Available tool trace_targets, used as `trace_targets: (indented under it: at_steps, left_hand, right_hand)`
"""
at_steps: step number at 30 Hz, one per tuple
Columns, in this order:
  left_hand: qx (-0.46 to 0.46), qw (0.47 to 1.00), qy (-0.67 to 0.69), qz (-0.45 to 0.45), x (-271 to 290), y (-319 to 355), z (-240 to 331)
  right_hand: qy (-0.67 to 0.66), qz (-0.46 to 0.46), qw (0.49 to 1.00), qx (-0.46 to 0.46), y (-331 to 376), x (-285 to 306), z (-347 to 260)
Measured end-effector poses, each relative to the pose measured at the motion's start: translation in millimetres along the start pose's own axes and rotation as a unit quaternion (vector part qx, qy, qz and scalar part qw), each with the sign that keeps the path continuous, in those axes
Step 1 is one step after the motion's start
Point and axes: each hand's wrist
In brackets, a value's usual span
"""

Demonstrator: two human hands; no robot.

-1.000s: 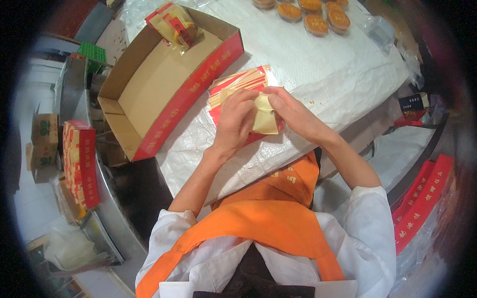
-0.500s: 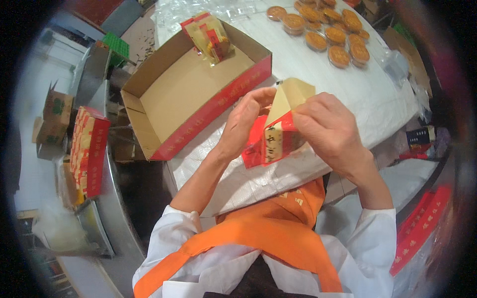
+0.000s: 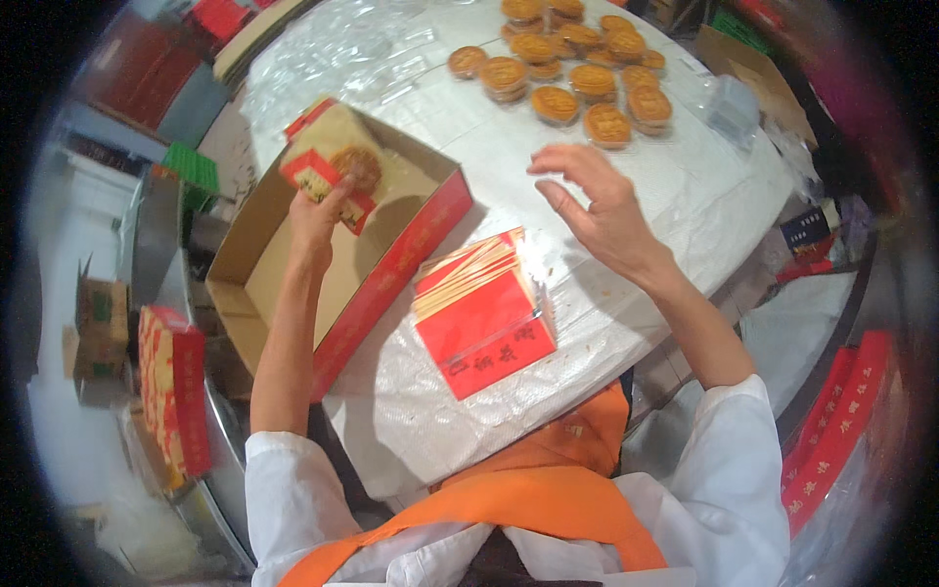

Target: The person wraps individual mooncakes in small paper wrappers and places them into a red box. The person repeatedly picks up a mooncake, wraps it, and arranges it in the box.

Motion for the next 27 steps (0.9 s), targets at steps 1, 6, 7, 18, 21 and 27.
trace_targets:
  at_steps: [1, 6, 7, 18, 21, 27]
  left_hand:
    - [0.020, 0.999, -0.042, 0.016, 2, -10, -18]
    - [-0.020, 0.970, -0.218, 0.104, -3, -40, -75]
    - [-0.012, 0.967, -0.229, 0.108, -3, -40, -78]
    - [-0.066, 0.961, -0.238, 0.122, 13, -7, -23]
    - [-0.153, 0.959, -0.182, 0.152, 15, 26, 18]
    - [-0.223, 0.958, -0.164, -0.081, -77, 126, 27]
  right_hand:
    - [0.013, -0.020, 0.999, -0.038, 8, -5, 20]
    - [0.185, -0.061, 0.976, -0.092, 27, -4, 110]
    - [0.221, -0.043, 0.972, -0.074, 22, -2, 126]
    - [0.288, 0.115, 0.946, -0.093, 1, -25, 194]
    - [0.101, 0.158, 0.964, -0.191, 18, -19, 170]
    - [-0.543, 0.163, 0.700, -0.434, 55, -7, 69]
Point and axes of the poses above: each hand's wrist, its own y-axis away from the middle knuckle, its own x-axis out of the back of the hand, z = x × y, and after that the axes turned 1 degree about z, right-handed
